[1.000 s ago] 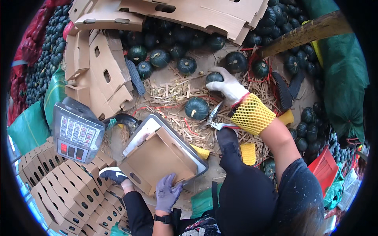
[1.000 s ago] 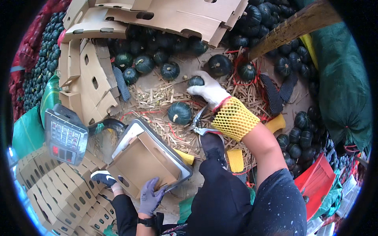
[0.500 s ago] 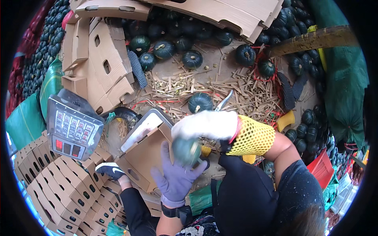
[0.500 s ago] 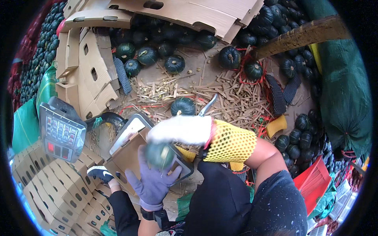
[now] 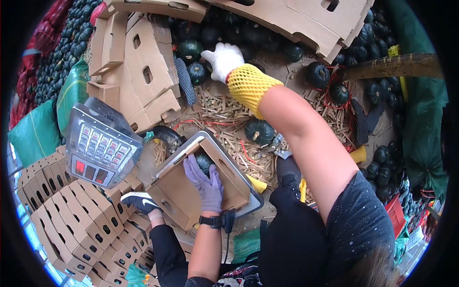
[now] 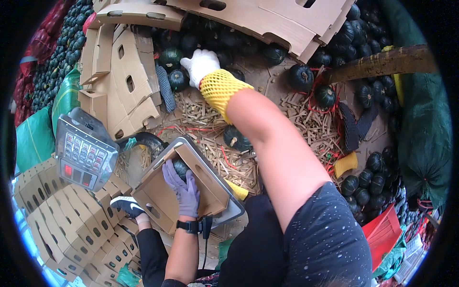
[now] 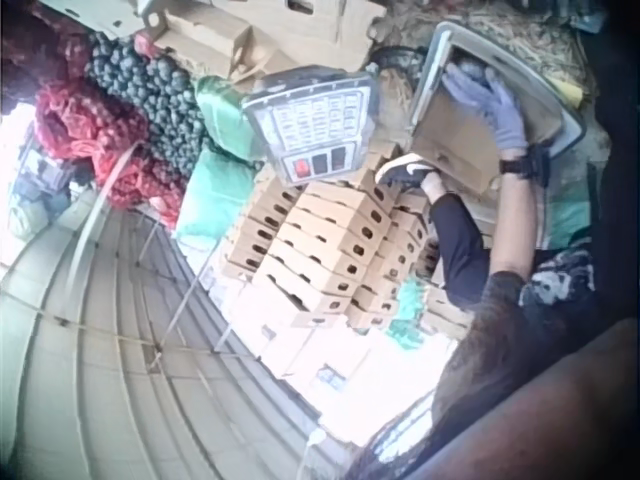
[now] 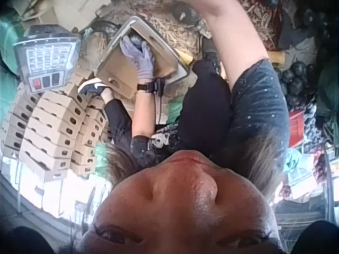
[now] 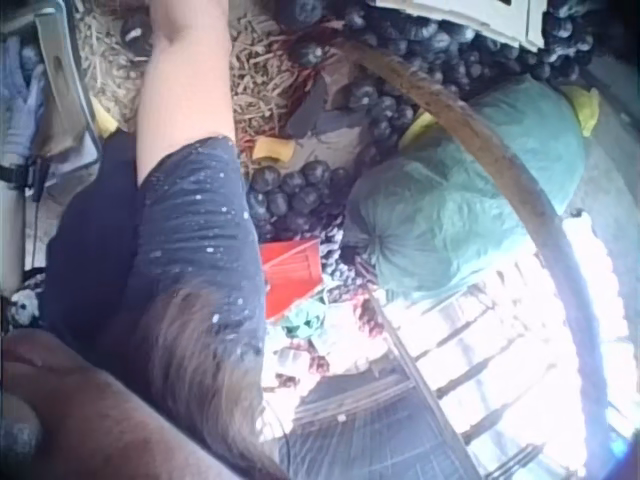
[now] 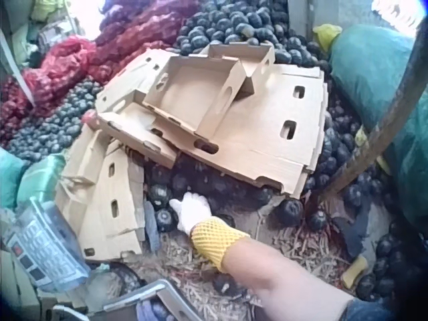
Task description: Sorting, weighing, and packing small green pumpkins into cardboard boxes.
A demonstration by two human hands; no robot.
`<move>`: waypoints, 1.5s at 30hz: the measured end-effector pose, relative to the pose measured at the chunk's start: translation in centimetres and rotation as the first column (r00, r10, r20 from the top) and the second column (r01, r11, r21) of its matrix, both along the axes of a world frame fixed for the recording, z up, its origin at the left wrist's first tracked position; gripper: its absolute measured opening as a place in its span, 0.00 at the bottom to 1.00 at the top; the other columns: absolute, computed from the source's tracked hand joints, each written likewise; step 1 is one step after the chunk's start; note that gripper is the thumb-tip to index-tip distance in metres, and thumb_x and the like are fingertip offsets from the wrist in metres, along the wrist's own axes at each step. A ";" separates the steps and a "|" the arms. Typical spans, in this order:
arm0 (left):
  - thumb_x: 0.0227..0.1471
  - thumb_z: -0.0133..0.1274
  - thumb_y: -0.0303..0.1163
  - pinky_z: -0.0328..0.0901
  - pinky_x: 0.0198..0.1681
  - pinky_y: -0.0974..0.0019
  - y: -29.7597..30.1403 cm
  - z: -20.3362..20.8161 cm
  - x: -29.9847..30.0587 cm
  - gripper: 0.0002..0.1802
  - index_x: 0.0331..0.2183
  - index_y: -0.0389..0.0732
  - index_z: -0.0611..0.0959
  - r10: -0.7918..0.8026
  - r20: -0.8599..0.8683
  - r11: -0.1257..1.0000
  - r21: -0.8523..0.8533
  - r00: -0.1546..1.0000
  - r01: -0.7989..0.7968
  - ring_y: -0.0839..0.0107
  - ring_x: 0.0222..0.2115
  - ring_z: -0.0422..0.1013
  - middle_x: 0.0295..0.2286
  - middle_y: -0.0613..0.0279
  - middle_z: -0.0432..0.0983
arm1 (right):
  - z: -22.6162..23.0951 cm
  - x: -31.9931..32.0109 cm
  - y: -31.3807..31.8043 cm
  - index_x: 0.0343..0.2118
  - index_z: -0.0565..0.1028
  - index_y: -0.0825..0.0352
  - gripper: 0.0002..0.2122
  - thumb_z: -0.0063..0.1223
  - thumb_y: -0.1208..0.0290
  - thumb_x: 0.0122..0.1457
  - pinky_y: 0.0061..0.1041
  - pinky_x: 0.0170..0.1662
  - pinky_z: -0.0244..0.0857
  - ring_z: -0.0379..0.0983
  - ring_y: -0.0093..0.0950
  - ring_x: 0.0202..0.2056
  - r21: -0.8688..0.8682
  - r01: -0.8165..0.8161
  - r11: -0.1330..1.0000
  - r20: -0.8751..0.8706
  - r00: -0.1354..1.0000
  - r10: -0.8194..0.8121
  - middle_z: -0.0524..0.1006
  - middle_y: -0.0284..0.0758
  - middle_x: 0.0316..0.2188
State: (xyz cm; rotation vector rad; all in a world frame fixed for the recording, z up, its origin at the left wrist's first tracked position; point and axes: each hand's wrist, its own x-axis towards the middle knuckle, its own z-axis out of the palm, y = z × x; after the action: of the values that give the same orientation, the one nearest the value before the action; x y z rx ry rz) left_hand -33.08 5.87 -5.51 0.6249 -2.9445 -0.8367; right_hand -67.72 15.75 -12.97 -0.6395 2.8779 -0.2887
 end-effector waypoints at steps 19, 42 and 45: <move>0.64 0.51 0.44 0.74 0.48 0.56 -0.1 4.7 6.1 0.26 0.60 0.46 0.68 0.482 0.321 0.126 0.896 0.816 -0.427 0.65 0.52 0.71 0.48 0.58 0.73 | 2.5 -3.6 9.5 0.65 0.66 0.51 0.33 0.53 0.47 0.56 0.44 0.59 0.66 0.71 0.43 0.57 -0.090 0.478 0.874 0.007 0.877 -0.480 0.73 0.44 0.59; 0.69 0.43 0.46 0.58 0.63 0.58 3.3 3.6 3.6 0.29 0.63 0.39 0.68 0.402 0.213 0.571 0.702 0.890 -0.426 0.62 0.56 0.66 0.56 0.53 0.68 | 4.4 15.5 10.8 0.56 0.71 0.62 0.31 0.46 0.38 0.62 0.46 0.38 0.79 0.77 0.49 0.42 0.105 0.914 -0.392 0.677 0.224 0.702 0.75 0.53 0.49; 0.68 0.47 0.43 0.63 0.60 0.56 4.0 3.7 2.6 0.28 0.65 0.47 0.67 0.683 -0.018 0.394 0.851 0.730 -0.347 0.66 0.56 0.67 0.54 0.55 0.70 | 4.9 18.1 9.2 0.56 0.71 0.64 0.22 0.48 0.53 0.67 0.42 0.55 0.69 0.75 0.40 0.48 -0.588 0.809 0.011 0.621 0.443 0.647 0.74 0.41 0.47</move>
State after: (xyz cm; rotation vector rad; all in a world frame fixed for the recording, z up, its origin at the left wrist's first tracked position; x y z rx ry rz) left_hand -30.50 9.91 -1.77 1.1745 -1.6458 -1.9152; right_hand -49.58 24.99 -8.08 -0.0881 0.9444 -2.1414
